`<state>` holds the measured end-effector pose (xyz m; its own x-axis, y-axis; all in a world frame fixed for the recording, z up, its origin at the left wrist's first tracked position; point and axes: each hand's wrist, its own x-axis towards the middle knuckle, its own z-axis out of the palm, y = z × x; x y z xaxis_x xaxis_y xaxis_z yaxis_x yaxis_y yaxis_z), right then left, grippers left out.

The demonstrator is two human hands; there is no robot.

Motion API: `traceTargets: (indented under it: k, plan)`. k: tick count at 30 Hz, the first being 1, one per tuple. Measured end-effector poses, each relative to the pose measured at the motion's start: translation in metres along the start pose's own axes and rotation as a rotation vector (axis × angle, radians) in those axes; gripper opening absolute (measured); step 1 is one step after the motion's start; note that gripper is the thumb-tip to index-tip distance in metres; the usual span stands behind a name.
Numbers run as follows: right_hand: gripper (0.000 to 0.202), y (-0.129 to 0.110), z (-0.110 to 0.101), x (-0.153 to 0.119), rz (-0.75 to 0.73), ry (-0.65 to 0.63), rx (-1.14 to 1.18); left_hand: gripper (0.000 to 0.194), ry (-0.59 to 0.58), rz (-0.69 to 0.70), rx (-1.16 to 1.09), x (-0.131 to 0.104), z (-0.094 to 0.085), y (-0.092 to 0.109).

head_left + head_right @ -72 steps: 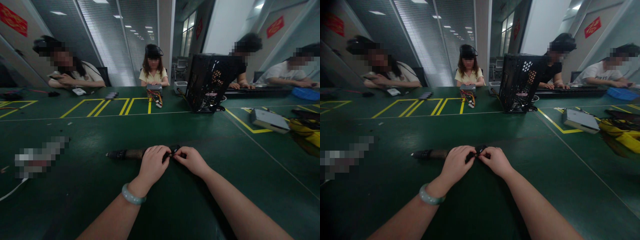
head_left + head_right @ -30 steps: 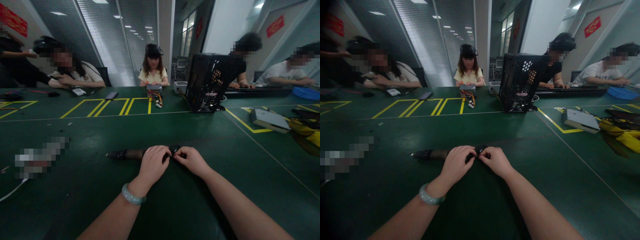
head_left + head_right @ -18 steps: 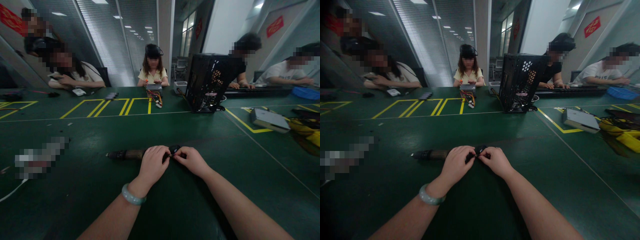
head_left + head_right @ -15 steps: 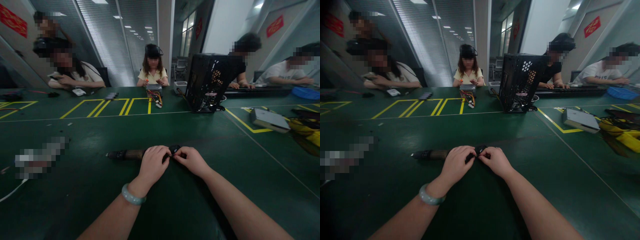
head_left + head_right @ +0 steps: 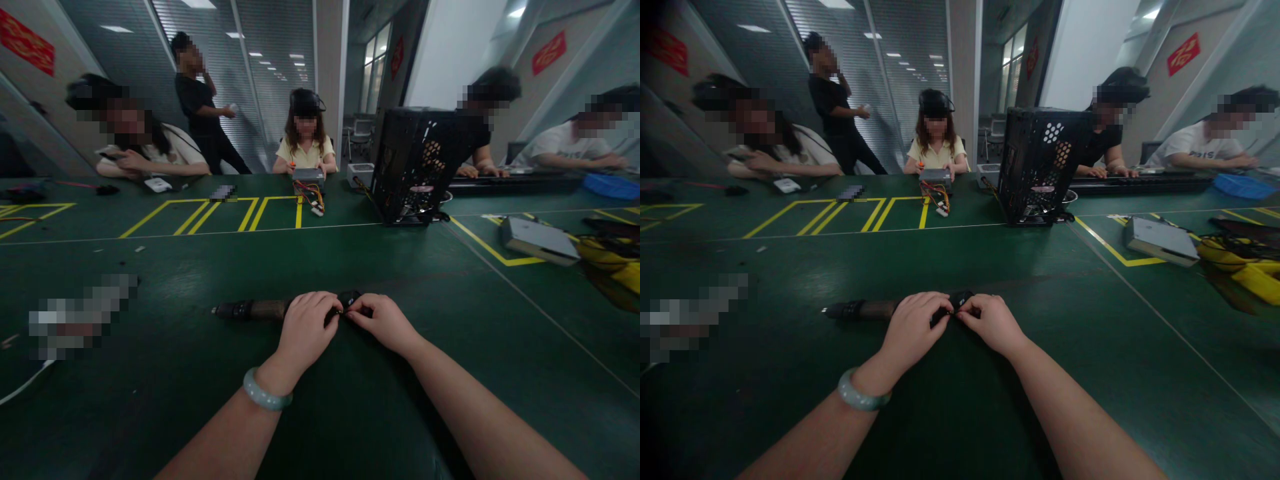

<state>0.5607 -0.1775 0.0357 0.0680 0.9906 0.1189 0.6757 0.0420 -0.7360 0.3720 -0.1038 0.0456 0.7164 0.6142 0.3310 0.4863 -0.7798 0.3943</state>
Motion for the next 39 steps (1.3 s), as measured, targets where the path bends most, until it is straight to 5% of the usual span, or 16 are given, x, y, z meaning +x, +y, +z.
traceTargets:
  k: [39]
  plan:
    - [0.010,0.0019,0.0017,-0.0004,-0.007,0.008,-0.013,0.017,-0.013,0.013,0.003,-0.0008,-0.0003,-0.0010]
